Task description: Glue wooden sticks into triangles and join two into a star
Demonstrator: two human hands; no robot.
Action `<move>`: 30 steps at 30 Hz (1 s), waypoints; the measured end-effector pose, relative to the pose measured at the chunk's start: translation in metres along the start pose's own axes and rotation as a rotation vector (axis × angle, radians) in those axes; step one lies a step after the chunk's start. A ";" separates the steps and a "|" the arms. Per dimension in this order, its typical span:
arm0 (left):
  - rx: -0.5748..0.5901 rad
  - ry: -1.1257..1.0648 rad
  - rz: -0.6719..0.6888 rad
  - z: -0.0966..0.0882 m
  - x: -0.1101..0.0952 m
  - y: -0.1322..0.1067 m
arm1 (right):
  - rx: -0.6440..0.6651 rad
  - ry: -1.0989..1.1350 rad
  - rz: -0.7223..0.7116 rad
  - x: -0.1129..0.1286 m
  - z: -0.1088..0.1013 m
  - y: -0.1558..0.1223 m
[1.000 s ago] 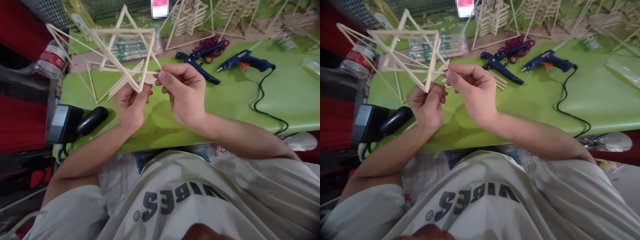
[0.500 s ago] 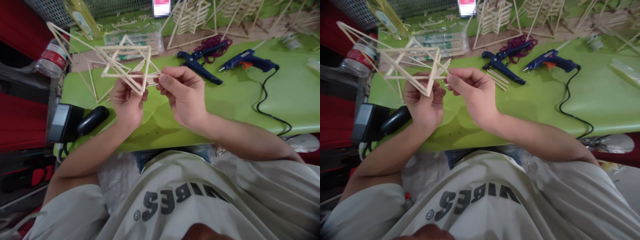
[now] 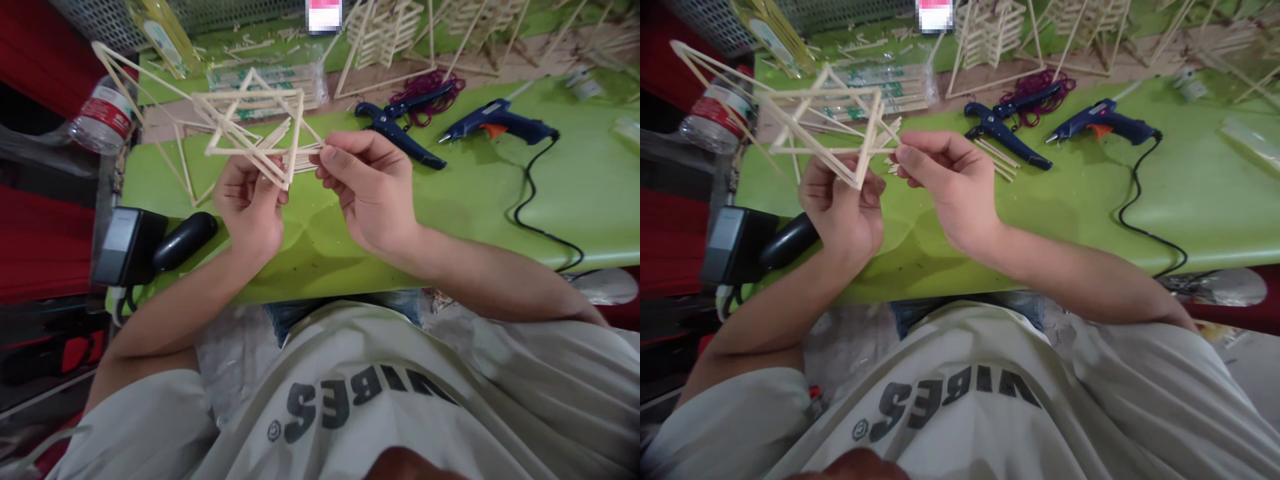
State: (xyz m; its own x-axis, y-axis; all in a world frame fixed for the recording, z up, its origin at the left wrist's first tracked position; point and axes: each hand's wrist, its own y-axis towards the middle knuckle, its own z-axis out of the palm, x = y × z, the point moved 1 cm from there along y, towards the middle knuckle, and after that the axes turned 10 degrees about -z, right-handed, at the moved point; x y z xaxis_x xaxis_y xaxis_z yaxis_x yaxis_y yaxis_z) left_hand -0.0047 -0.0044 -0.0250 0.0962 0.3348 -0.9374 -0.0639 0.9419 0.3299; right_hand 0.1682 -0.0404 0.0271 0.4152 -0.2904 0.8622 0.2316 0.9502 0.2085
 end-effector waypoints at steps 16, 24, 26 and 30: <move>0.284 0.166 -0.455 0.005 -0.020 0.000 | -0.047 0.058 -0.080 0.018 -0.017 0.026; 0.660 0.469 -0.541 0.007 -0.037 -0.012 | -0.098 0.015 -0.264 0.041 -0.025 0.047; 0.693 0.498 -0.490 0.007 -0.039 -0.015 | -0.130 0.021 -0.278 0.046 -0.029 0.054; 0.780 0.502 -0.366 0.006 -0.042 -0.016 | -0.140 0.057 -0.372 0.047 -0.044 0.071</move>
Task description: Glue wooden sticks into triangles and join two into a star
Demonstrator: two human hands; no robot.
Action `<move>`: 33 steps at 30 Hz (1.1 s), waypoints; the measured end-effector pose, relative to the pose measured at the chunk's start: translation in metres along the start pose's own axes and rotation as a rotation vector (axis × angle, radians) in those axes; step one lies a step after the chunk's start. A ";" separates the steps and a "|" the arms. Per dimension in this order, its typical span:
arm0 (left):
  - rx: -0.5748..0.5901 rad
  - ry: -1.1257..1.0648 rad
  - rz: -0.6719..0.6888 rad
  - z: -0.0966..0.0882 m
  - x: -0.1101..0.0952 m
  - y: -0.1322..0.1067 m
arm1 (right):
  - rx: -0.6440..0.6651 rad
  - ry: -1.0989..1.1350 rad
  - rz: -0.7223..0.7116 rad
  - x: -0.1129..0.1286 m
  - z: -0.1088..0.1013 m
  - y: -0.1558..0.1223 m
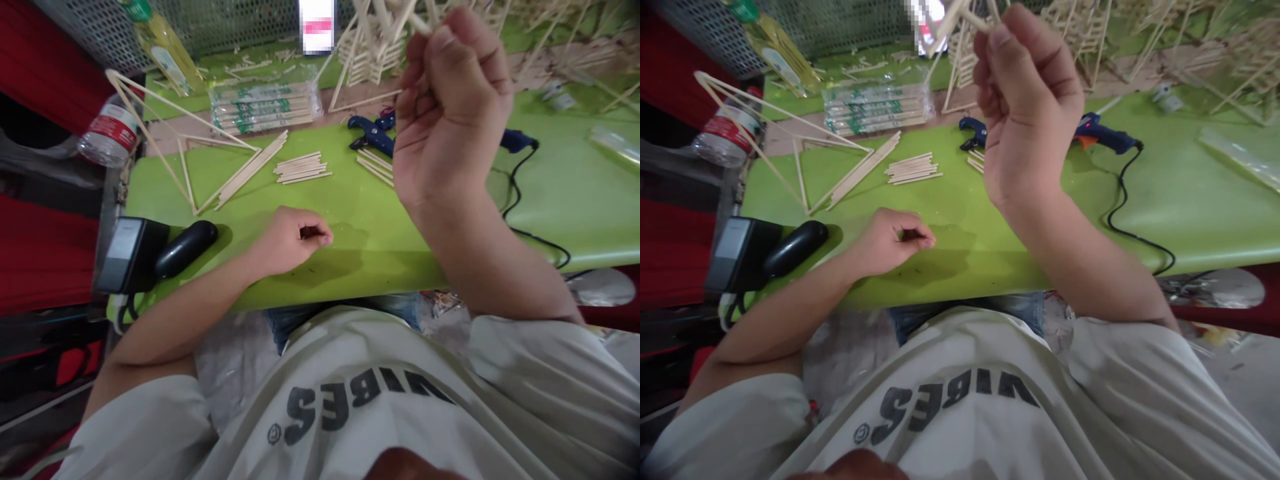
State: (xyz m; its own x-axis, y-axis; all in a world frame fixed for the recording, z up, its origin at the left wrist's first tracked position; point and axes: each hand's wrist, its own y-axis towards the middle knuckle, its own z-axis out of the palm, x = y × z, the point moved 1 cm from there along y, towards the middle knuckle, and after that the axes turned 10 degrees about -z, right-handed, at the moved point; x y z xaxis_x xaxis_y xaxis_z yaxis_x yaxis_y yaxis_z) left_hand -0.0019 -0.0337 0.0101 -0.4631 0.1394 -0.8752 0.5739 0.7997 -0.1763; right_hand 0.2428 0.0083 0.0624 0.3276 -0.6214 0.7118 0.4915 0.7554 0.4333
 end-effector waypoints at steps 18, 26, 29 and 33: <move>-0.395 -0.213 0.222 -0.031 0.015 0.017 | -0.001 0.017 0.161 0.009 0.009 -0.009; -0.470 -0.666 0.324 -0.041 0.016 0.029 | 0.117 0.006 0.273 -0.010 0.011 -0.036; -0.445 -0.789 0.307 -0.039 0.010 0.026 | 0.116 0.036 0.344 -0.007 0.018 -0.047; -0.394 -0.843 0.259 -0.036 0.006 0.024 | 0.122 0.080 0.476 -0.007 0.023 -0.059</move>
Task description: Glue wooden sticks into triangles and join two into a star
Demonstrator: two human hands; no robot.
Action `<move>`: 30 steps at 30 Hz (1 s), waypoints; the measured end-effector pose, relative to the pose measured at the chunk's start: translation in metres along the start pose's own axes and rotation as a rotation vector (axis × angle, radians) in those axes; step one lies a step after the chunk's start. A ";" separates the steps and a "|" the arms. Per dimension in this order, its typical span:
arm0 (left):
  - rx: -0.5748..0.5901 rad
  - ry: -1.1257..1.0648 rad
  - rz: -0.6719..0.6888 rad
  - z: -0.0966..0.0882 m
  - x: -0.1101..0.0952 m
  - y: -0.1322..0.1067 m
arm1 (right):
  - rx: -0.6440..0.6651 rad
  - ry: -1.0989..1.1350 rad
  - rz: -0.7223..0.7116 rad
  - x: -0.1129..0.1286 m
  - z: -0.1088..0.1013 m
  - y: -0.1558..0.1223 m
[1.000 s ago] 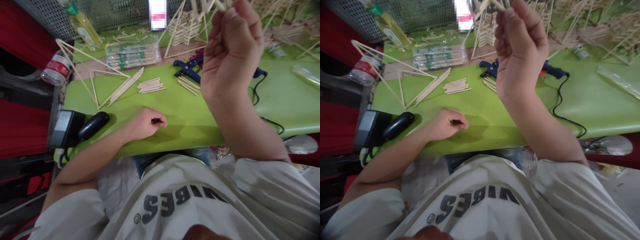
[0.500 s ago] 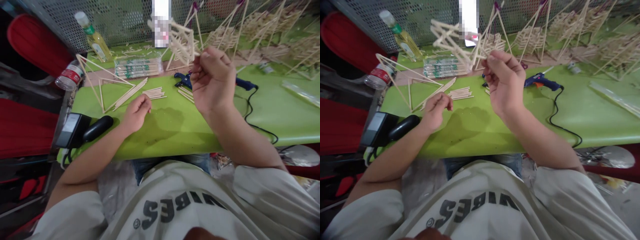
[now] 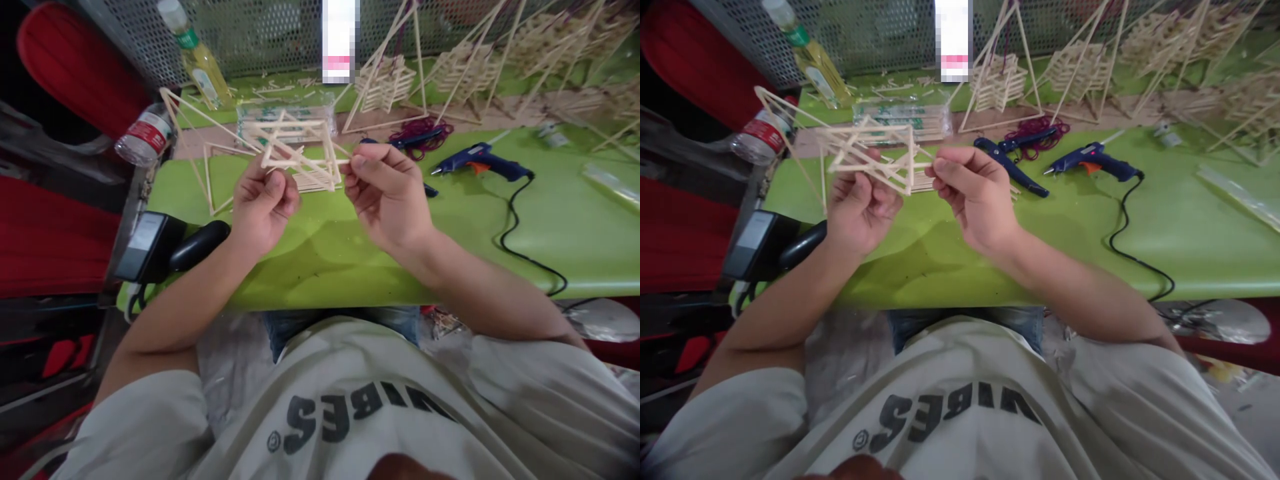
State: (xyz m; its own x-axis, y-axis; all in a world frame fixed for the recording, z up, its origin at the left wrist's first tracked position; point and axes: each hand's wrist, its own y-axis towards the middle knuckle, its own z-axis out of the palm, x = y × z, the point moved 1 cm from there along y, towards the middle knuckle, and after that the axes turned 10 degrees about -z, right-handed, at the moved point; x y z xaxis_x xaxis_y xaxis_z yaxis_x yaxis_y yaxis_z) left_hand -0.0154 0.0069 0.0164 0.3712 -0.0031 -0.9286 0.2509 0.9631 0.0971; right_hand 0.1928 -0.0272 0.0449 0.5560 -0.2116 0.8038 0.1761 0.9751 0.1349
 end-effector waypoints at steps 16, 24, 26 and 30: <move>0.013 -0.016 -0.046 0.006 -0.011 -0.012 | 0.051 0.049 0.104 -0.006 0.002 -0.005; 0.098 0.136 -0.282 0.008 0.002 -0.011 | 0.062 0.071 0.093 -0.001 0.001 -0.003; 0.068 0.182 -0.327 0.005 0.004 -0.011 | 0.067 0.058 0.089 0.000 0.001 -0.002; 0.052 0.250 -0.271 0.001 0.001 -0.012 | 0.062 0.035 0.090 0.001 0.001 -0.002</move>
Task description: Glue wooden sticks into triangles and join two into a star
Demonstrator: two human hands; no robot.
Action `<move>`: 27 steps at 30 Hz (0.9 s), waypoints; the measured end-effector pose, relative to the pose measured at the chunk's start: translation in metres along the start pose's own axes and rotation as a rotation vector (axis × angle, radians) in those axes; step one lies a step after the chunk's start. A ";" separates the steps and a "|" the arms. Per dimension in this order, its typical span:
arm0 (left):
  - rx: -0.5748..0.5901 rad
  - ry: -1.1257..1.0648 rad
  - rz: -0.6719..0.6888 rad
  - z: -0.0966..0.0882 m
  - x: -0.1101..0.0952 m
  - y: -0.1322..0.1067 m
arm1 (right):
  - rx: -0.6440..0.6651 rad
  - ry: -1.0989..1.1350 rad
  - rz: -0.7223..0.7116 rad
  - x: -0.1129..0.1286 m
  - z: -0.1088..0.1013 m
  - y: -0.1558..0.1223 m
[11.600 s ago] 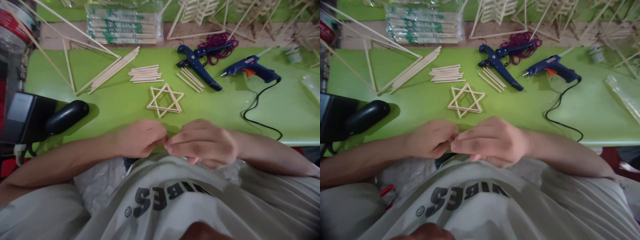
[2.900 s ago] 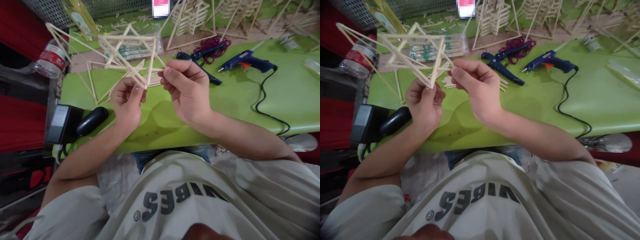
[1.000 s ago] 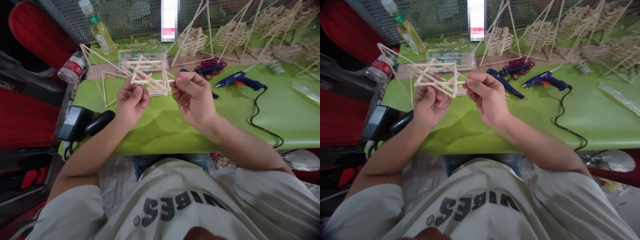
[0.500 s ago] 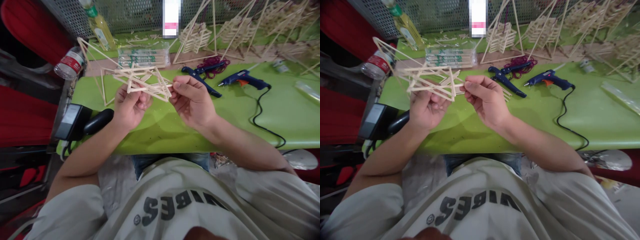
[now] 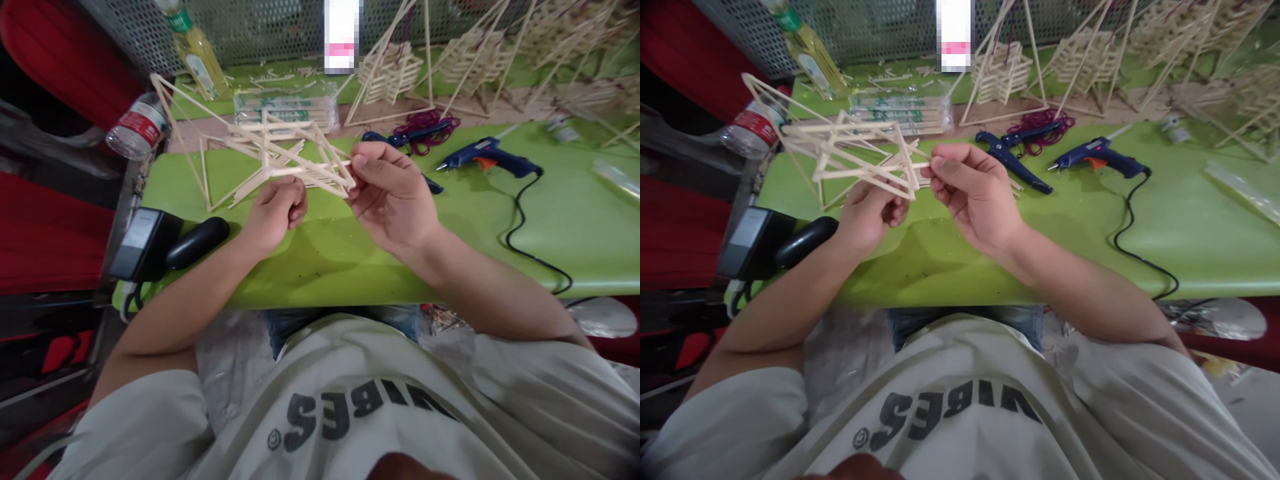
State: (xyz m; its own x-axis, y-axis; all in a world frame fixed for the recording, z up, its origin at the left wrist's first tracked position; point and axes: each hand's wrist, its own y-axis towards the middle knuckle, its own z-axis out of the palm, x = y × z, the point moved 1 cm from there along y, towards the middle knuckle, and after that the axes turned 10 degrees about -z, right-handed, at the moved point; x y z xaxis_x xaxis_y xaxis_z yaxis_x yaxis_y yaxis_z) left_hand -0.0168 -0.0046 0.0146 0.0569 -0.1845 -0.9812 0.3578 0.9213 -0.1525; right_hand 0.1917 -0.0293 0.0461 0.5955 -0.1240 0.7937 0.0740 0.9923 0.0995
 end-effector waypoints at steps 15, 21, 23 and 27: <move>-0.024 -0.061 0.242 -0.003 0.005 0.010 | 0.092 -0.013 0.076 -0.013 0.003 -0.010; 0.008 -0.041 0.260 0.001 0.002 0.003 | 0.097 -0.027 0.092 -0.008 0.006 -0.010; 0.012 -0.062 0.272 0.002 -0.001 0.004 | 0.092 -0.023 0.076 -0.007 0.005 -0.009; -0.039 -0.153 0.324 0.001 -0.006 0.007 | 0.055 -0.044 0.036 -0.004 0.000 -0.005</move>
State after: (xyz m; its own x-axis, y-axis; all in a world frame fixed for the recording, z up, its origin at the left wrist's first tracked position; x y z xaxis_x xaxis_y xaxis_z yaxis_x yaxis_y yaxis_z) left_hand -0.0134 0.0030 0.0199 0.3012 0.0726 -0.9508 0.2630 0.9521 0.1560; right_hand 0.1889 -0.0338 0.0419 0.5609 -0.0891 0.8231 0.0079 0.9947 0.1023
